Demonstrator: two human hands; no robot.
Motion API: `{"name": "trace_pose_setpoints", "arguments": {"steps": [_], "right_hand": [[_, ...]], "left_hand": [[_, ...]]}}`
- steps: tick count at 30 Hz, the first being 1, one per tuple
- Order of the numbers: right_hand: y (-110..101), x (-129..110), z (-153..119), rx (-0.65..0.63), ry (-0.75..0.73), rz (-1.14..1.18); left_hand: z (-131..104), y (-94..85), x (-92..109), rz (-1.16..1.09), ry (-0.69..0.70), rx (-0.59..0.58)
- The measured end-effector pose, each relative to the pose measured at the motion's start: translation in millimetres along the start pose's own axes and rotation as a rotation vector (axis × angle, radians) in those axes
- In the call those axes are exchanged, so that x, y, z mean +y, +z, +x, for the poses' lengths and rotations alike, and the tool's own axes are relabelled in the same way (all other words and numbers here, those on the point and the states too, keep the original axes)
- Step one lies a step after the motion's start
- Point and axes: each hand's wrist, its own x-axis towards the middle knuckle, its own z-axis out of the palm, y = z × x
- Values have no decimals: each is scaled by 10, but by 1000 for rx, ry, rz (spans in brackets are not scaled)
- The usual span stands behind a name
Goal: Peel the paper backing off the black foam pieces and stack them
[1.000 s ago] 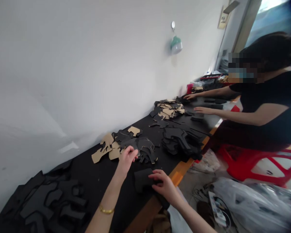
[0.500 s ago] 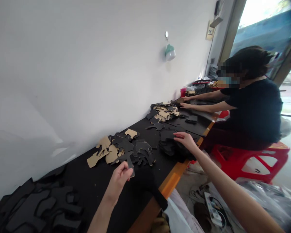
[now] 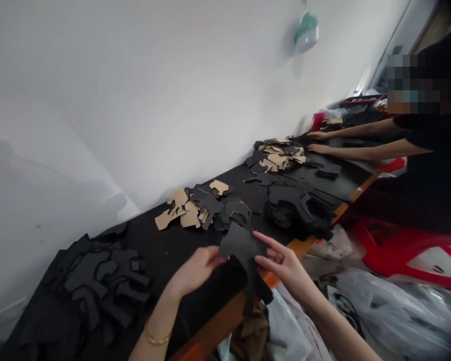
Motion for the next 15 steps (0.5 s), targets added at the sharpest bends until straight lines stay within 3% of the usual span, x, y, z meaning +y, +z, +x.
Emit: {"name": "trace_pose_setpoints", "arguments": {"steps": [2, 6, 11, 15], "right_hand": [[13, 68, -53, -24, -24, -81], [47, 122, -118, -92, -89, -270], [96, -48, -88, 5, -192, -433], [173, -119, -75, -90, -153, -508]], "left_hand": [[16, -94, -18, -142, -74, 167], [16, -79, 73, -318, -115, 208], [-71, 124, 239, -149, -121, 237], [-126, 208, 314, -59, -89, 235]]}}
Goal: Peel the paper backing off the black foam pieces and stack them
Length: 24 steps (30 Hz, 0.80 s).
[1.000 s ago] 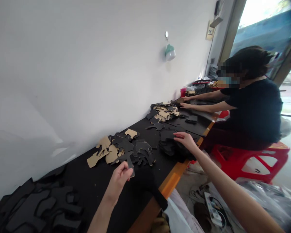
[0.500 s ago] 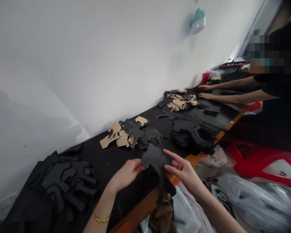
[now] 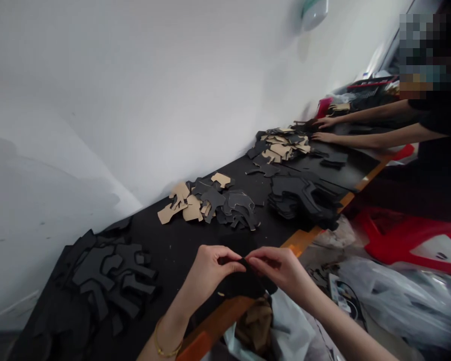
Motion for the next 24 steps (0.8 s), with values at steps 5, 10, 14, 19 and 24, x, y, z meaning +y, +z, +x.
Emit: {"name": "trace_pose_setpoints", "arguments": {"steps": [5, 10, 14, 19, 24], "right_hand": [[42, -60, -20, -99, 27, 103], [-18, -104, -24, -220, 70, 235], [-39, -83, -16, -248, 79, 287], [-14, -82, -23, -247, 66, 302], [70, -87, -22, -157, 21, 236]], "left_hand": [[1, 5, 3, 45, 57, -22], [-4, 2, 2, 47, 119, -45], [-9, 2, 7, 39, 146, -54], [2, -5, -16, 172, 382, 49], [-67, 6, 11, 524, 715, 215]]}}
